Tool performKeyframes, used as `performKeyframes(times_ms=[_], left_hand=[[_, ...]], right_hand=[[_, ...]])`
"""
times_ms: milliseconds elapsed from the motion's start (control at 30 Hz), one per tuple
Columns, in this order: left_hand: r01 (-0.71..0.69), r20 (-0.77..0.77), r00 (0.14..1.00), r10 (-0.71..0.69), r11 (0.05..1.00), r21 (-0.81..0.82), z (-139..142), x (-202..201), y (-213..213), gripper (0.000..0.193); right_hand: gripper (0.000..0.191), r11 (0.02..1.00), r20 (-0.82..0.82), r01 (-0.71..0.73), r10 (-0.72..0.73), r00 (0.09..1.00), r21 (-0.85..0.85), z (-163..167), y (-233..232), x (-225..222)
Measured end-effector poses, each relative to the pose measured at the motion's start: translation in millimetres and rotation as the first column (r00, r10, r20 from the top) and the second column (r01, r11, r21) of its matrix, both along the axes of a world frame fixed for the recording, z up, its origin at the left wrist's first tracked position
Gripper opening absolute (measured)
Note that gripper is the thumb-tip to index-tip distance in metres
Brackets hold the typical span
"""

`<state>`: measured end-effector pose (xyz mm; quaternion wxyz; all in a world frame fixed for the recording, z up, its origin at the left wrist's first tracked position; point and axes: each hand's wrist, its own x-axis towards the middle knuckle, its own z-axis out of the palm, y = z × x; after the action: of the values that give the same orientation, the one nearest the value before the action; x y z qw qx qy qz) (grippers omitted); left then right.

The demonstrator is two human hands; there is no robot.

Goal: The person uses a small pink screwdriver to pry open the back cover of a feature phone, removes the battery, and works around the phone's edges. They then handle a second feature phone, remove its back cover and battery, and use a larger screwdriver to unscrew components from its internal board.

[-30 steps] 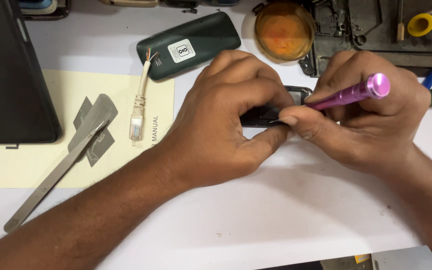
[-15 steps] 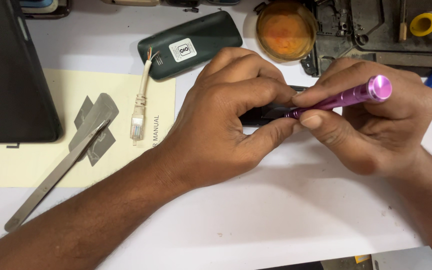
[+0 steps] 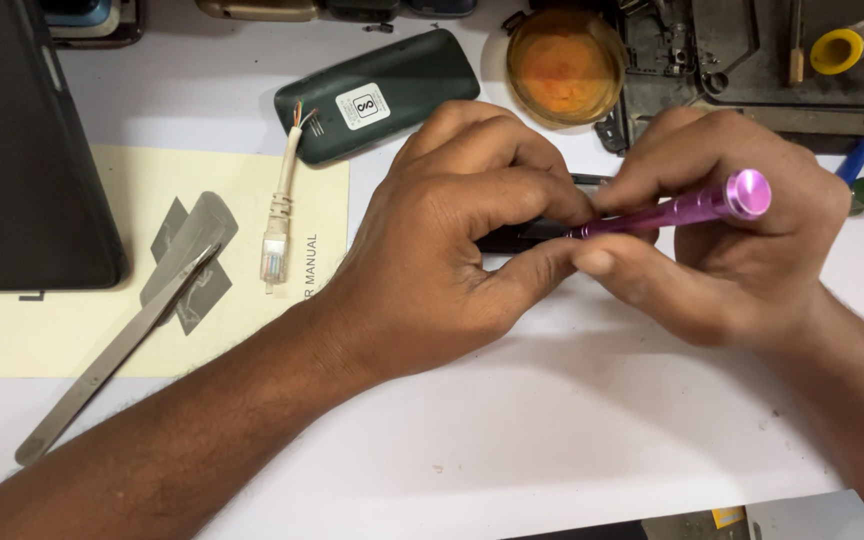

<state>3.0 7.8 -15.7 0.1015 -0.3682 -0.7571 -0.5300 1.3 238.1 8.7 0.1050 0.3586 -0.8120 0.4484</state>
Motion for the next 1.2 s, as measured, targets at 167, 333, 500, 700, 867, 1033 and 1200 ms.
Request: performKeyframes(times_ms=[167,333,500,700,867,1033,1200], left_hand=[[-0.012,0.064,0.998,0.013,1.000,-0.014,0,1,-1,0.017],[-0.008,0.090,0.996,0.009,1.000,-0.021,-2,0,0,0.016],[-0.007,0.070,0.998,0.008,1.000,-0.015,-3,-1,1,0.018],[-0.018,0.068,0.998,0.020,0.999,-0.031,-1,1,1,0.013],[-0.015,0.077,0.997,0.017,1.000,-0.026,1,2,1,0.016],[-0.020,0.055,0.998,0.022,0.999,-0.025,1,2,1,0.017],[-0.029,0.046,0.998,0.030,1.000,-0.011,0,3,2,0.018]], right_hand=[[0.018,1.000,0.105,-0.020,0.019,0.994,0.006,10,-3,0],[0.016,0.999,0.077,-0.032,0.030,0.997,0.014,8,-2,-1],[0.020,1.000,0.026,-0.015,0.015,1.000,0.025,2,1,-1],[0.025,1.000,0.031,-0.010,0.010,0.999,0.010,1,2,-2],[0.030,0.994,0.133,0.028,-0.014,0.991,-0.109,19,13,6],[0.024,0.994,0.126,0.041,-0.029,0.992,-0.097,19,19,4],[0.026,0.992,0.121,0.071,-0.058,0.991,-0.105,11,24,9]])
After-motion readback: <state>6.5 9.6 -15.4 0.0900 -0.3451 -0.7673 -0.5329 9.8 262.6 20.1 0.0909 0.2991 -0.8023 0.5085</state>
